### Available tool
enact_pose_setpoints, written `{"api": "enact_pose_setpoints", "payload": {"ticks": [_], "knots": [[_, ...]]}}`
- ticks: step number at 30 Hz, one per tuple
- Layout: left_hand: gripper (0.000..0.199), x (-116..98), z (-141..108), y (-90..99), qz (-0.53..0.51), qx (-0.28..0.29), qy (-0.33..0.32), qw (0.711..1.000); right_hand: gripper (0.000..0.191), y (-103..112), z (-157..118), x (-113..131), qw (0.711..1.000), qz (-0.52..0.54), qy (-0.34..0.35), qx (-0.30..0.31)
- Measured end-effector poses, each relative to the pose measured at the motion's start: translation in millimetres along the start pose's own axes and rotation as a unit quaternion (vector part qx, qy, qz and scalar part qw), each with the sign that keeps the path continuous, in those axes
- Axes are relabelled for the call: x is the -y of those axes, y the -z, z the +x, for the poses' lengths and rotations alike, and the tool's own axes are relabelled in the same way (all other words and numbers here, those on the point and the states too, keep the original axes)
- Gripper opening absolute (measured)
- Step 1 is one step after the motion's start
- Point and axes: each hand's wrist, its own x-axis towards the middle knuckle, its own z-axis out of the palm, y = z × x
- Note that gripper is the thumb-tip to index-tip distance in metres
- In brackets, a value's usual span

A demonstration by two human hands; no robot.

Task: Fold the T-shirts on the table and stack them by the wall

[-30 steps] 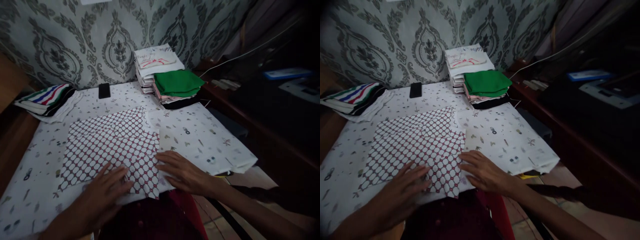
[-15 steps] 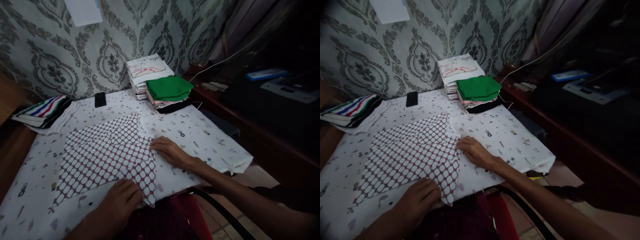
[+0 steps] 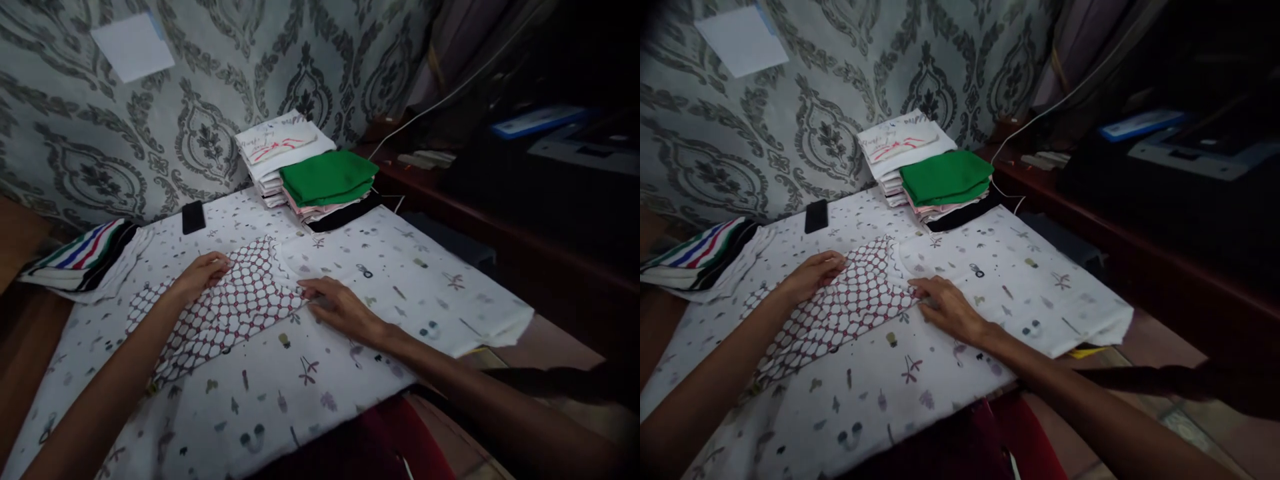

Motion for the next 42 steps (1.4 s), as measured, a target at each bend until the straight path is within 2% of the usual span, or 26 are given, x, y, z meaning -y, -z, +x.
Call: {"api": "enact_pose_setpoints", "payload": {"ticks": [2, 4, 7, 12, 17, 19, 25, 30, 35, 42], "knots": [[0.045, 5, 0, 0.9, -0.018, -0.015, 0.006, 1.0, 0.048, -2, 1, -1, 1.0, 0.009, -0.005, -0.01], [0.048, 7, -6, 1.2, 0.007, -0.021, -0.009, 1.0, 0.047, -3, 2, -2, 1.0, 0.016, -0.009, -0.016], [0.046, 6, -11, -1.8, 0.103, -0.02, -0.043, 0.994, 0.047, -3, 3, -1, 0.999, 0.018, -0.019, -0.02], [0.037, 3, -2, -12.3, 0.219, -0.039, -0.058, 0.973, 0.046, -3, 3, -1, 1.0, 0.014, -0.011, -0.023], [0.024, -7, 1, -17.3, 0.188, -0.032, -0.205, 0.96, 0.047, -4, 3, -3, 0.999, 0.011, -0.005, -0.029], [0.022, -9, 8, -18.7, 0.182, -0.037, -0.234, 0.954, 0.05, -4, 3, -4, 0.999, 0.013, -0.008, -0.035], [0.016, 0, 36, -22.6, 0.253, -0.052, -0.208, 0.943, 0.052, -2, 2, -5, 0.999, 0.022, 0.0, -0.038], [0.025, 2, 33, -23.3, 0.263, -0.054, -0.229, 0.936, 0.049, -2, 4, -4, 0.997, 0.063, -0.025, -0.033], [0.035, 3, 35, -26.9, 0.279, -0.056, -0.195, 0.938, 0.048, 1, 5, -2, 0.992, 0.111, -0.051, -0.036], [0.018, 6, 37, -29.9, 0.227, -0.046, -0.201, 0.952, 0.042, 3, 8, 3, 0.986, 0.132, -0.07, -0.071]]}}
